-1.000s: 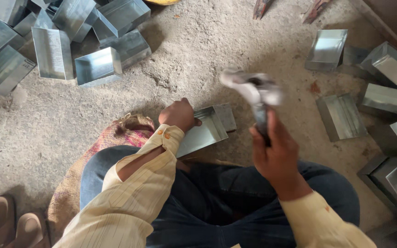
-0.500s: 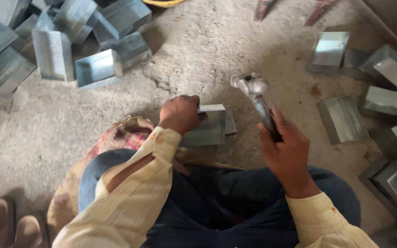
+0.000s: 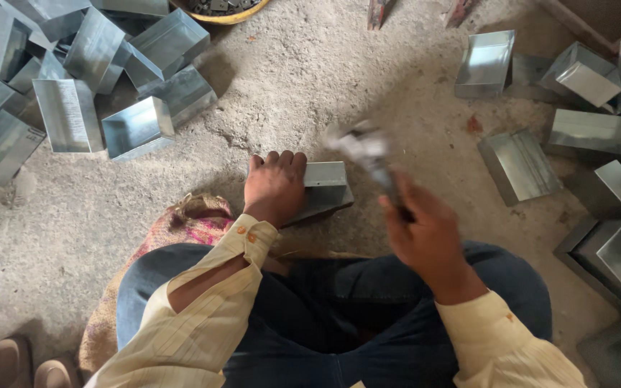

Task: The person constructs small metal boxes by striking metal sheets with a hammer over a heavy metal block to create precise bends, and then hammers metal fasteners onto the corners.

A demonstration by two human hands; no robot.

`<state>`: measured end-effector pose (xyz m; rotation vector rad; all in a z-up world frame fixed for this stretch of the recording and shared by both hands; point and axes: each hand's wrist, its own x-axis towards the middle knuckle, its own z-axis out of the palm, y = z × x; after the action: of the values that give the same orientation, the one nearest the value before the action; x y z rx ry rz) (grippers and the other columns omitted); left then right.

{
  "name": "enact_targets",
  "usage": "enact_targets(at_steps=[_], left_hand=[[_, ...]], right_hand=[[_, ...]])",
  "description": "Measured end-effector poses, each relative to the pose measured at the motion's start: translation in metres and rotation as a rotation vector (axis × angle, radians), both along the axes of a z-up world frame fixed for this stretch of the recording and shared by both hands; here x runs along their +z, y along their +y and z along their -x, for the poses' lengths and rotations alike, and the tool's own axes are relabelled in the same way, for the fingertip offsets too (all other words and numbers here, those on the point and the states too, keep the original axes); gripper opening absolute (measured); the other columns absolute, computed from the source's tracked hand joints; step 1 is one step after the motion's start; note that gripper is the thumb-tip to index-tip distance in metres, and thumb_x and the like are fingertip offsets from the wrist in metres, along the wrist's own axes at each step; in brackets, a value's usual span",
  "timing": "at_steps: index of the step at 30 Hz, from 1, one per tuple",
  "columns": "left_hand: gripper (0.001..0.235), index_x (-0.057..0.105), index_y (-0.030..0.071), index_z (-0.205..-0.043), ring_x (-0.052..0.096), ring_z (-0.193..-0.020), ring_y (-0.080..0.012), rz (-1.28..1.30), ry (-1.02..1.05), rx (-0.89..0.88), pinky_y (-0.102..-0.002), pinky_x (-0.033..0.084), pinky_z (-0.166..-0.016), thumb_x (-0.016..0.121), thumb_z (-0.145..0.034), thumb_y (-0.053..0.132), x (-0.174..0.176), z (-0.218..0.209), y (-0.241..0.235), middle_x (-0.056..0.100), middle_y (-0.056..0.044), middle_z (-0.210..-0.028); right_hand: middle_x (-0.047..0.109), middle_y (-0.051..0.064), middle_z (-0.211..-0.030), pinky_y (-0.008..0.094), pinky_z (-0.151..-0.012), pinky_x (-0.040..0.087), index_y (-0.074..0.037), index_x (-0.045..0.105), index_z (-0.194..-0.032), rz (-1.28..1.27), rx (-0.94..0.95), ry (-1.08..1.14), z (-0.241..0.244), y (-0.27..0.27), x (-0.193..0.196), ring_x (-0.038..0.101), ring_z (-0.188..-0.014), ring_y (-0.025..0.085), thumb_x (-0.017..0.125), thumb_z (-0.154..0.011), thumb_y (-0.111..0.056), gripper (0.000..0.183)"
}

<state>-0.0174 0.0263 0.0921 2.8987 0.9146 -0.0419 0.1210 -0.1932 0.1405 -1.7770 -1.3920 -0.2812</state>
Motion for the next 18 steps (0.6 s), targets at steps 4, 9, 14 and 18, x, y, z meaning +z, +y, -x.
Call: enact_targets(at_steps=[4,9,14,18], left_hand=[[0.038,0.054,0.011,-0.125,0.056,-0.121,-0.027,0.041,0.072,-0.005,-0.051,0.039,-0.104,0.059,-0.091,0.026,0.009,0.003,-0.006,0.061,-0.009,-0.122],[0.093,0.031,0.007,-0.148,0.039,-0.137,-0.0339,0.119,0.185,-0.053,-0.064,0.022,-0.114,0.078,-0.079,0.047,0.023,0.01,0.002,0.043,-0.016,-0.143],[0.111,0.028,0.011,-0.153,0.023,-0.148,-0.0432,0.196,0.134,0.14,-0.076,0.011,-0.114,0.085,-0.07,0.057,0.028,0.051,0.022,0.032,-0.015,-0.158],[0.109,0.031,0.013,-0.154,0.025,-0.151,-0.0405,0.207,0.146,0.179,-0.076,0.011,-0.118,0.085,-0.07,0.056,0.022,0.051,0.018,0.034,-0.014,-0.159]], right_hand=[[0.071,0.019,-0.089,0.036,-0.064,0.054,-0.001,0.069,-0.129,0.202,-0.03,0.134,0.007,0.005,-0.012,0.069,-0.073,0.028,0.078,-0.092,-0.012,0.04],[0.07,0.017,-0.097,0.032,-0.068,0.054,0.003,0.066,-0.133,-0.085,-0.096,0.06,0.002,-0.009,0.012,0.069,-0.078,0.02,0.078,-0.1,-0.012,0.038],[0.065,0.014,-0.087,0.03,-0.061,0.047,0.007,0.067,-0.133,-0.089,-0.21,0.114,0.014,-0.019,0.035,0.059,-0.072,0.018,0.078,-0.099,-0.007,0.038],[0.069,0.02,-0.098,0.037,-0.073,0.054,0.008,0.063,-0.136,-0.123,-0.142,0.09,0.025,-0.002,0.028,0.067,-0.081,0.027,0.074,-0.1,-0.01,0.042]])
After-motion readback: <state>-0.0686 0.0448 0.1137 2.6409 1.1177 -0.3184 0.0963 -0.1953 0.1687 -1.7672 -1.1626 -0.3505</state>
